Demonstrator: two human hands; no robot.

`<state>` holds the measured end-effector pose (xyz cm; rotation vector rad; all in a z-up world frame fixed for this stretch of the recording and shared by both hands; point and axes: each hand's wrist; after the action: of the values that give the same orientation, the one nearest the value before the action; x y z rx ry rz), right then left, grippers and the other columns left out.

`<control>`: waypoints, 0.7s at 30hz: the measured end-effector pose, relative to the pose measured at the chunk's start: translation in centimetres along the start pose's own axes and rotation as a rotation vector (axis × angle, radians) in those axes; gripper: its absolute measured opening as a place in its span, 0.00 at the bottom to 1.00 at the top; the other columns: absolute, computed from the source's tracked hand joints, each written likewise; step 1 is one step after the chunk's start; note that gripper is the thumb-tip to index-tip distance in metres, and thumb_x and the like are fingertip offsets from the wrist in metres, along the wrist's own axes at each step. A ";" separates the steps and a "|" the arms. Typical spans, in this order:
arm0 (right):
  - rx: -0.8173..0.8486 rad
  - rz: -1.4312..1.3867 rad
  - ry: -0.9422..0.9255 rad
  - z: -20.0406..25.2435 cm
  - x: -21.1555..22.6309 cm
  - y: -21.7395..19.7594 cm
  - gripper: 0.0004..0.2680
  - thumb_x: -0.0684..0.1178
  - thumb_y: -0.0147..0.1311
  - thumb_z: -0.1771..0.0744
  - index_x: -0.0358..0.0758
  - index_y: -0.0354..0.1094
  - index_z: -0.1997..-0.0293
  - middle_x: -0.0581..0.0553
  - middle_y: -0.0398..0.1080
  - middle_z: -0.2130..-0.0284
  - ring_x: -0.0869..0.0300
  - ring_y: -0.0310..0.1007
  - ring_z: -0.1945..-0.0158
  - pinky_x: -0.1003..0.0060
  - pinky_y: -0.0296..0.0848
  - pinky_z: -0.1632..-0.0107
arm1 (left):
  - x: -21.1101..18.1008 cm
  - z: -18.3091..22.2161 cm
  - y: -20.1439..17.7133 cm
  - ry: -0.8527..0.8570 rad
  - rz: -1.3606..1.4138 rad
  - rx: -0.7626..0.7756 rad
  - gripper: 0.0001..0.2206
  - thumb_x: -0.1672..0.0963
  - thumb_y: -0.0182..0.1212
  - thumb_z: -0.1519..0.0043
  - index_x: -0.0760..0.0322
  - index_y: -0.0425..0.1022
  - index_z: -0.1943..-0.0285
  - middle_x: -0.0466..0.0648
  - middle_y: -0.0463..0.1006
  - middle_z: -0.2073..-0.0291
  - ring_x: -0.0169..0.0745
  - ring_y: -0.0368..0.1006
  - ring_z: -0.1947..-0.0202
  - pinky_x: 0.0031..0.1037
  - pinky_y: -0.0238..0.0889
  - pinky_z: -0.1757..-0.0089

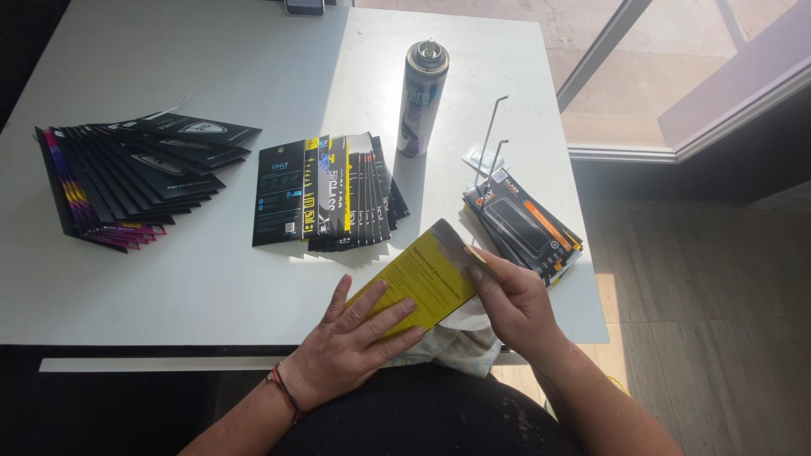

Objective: The person cleans several screen protector packages using a cloth and a spray, handling them one at a time and placing them into stacks on a table.

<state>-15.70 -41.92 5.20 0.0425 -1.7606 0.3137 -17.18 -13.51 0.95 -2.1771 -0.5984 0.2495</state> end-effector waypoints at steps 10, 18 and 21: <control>-0.274 0.355 -0.342 -1.5 4.7 0.4 0.12 0.41 0.43 0.28 0.31 0.69 0.40 0.39 0.78 0.52 0.57 0.79 0.53 0.67 0.74 0.51 | 0.9 0.3 0.6 -0.459 0.309 -0.084 0.41 0.51 0.73 0.39 0.59 0.49 0.20 0.57 0.49 0.21 0.67 0.42 0.20 0.59 0.43 0.28; -0.122 0.330 -0.581 -4.8 3.8 3.5 0.10 0.39 0.52 0.33 0.27 0.76 0.49 0.30 0.78 0.54 0.36 0.79 0.48 0.47 0.77 0.47 | 0.5 -0.7 3.1 -0.677 0.468 -0.147 0.53 0.47 0.77 0.50 0.72 0.46 0.21 0.69 0.52 0.25 0.80 0.45 0.26 0.64 0.41 0.33; -0.084 0.404 -0.621 -4.6 3.9 3.8 0.09 0.40 0.56 0.34 0.31 0.77 0.50 0.33 0.79 0.54 0.38 0.80 0.49 0.49 0.76 0.47 | 0.2 -1.0 3.2 -0.676 0.449 -0.174 0.55 0.47 0.78 0.50 0.74 0.42 0.21 0.69 0.51 0.25 0.80 0.46 0.26 0.64 0.41 0.33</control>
<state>-12.90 -36.68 9.05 -0.3104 -2.3971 0.5611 -15.56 -15.81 -0.96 -2.3623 -0.4884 1.2452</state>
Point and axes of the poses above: each hand's wrist, its own z-axis away from the middle knuckle, its own y-axis out of the palm, x = y × z
